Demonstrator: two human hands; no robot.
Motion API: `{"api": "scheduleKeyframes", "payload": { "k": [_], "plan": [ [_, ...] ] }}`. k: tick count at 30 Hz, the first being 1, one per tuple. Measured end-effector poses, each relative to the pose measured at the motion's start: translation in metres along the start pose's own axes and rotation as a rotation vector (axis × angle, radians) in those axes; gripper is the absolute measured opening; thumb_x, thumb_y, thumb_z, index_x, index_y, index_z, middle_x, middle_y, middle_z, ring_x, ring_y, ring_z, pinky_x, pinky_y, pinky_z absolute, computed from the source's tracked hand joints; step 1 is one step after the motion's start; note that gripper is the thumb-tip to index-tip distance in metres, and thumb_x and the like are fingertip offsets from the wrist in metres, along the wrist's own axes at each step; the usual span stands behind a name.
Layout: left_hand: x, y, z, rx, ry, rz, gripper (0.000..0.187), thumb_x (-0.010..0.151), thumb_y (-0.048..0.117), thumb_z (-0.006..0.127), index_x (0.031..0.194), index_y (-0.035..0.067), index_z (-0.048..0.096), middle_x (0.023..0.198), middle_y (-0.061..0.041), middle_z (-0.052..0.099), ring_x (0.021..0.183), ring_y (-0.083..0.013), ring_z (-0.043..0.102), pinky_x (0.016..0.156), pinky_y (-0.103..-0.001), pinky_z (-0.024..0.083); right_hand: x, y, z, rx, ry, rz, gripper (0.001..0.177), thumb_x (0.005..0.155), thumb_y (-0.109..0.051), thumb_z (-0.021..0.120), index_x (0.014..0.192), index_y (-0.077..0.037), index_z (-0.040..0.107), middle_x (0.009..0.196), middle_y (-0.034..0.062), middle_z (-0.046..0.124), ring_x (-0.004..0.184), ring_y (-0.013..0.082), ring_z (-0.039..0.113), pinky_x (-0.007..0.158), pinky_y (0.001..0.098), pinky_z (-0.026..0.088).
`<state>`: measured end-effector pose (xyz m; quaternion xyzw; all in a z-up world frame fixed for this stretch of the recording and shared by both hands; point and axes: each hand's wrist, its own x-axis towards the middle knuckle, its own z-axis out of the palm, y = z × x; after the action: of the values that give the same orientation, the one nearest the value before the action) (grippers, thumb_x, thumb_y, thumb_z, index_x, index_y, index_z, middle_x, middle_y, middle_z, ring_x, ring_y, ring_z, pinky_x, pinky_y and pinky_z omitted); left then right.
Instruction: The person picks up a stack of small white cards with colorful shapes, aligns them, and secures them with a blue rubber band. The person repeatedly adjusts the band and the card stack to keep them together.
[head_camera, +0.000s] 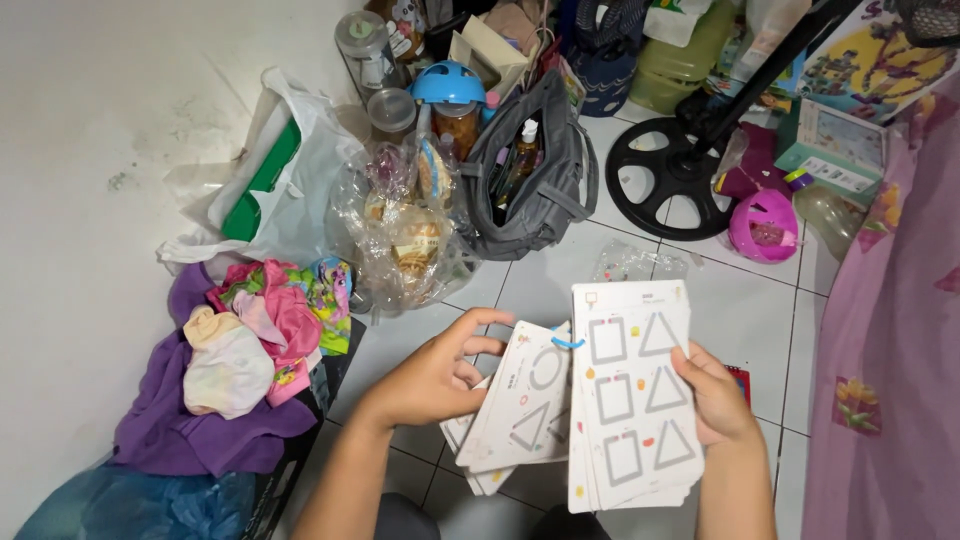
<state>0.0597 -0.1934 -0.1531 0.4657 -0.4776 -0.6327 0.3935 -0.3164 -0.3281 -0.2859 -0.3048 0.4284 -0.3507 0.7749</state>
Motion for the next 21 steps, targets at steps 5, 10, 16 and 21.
{"api": "scheduleKeyframes", "payload": {
  "k": [5, 10, 16, 21],
  "plan": [
    [0.004, -0.042, -0.009, 0.000, -0.031, 0.077, 0.031, 0.092, -0.005, 0.065, 0.122, 0.000, 0.055, 0.131, -0.015, 0.065, 0.096, -0.0108, 0.067, 0.079, -0.026, 0.056, -0.003, -0.037, -0.018, -0.150, -0.011, -0.082, 0.040, 0.102, -0.014, 0.052, 0.136, 0.006, 0.055, 0.121, 0.0181, 0.069, 0.102, 0.0241, 0.069, 0.087, 0.0384, 0.056],
    [0.015, -0.062, 0.000, 0.255, 0.047, 0.376, 0.036, 0.089, -0.006, 0.058, 0.121, 0.001, 0.072, 0.138, -0.009, 0.067, 0.123, -0.0194, 0.066, 0.099, -0.032, 0.054, -0.021, -0.083, 0.002, -0.277, -0.047, -0.200, 0.040, 0.104, -0.015, 0.051, 0.138, 0.007, 0.054, 0.122, 0.0186, 0.069, 0.103, 0.0254, 0.069, 0.087, 0.0400, 0.057],
    [0.012, -0.074, 0.004, -0.375, -0.072, 0.347, 0.058, 0.103, 0.033, 0.062, 0.140, -0.012, 0.061, 0.134, -0.019, 0.070, 0.123, -0.0238, 0.065, 0.108, -0.032, 0.049, -0.031, -0.093, 0.017, -0.156, -0.147, -0.288, 0.040, 0.108, -0.017, 0.049, 0.141, 0.007, 0.050, 0.127, 0.0189, 0.066, 0.108, 0.0258, 0.069, 0.091, 0.0412, 0.056],
    [0.000, -0.067, 0.020, -0.758, -0.149, 0.325, 0.113, 0.069, 0.066, 0.077, 0.150, -0.001, 0.036, 0.148, -0.008, 0.056, 0.138, -0.0185, 0.054, 0.116, -0.038, 0.044, -0.011, -0.057, 0.010, -0.029, -0.098, -0.294, 0.040, 0.111, -0.019, 0.046, 0.141, 0.007, 0.050, 0.128, 0.0205, 0.065, 0.107, 0.0277, 0.069, 0.092, 0.0425, 0.056]
  ]
}}
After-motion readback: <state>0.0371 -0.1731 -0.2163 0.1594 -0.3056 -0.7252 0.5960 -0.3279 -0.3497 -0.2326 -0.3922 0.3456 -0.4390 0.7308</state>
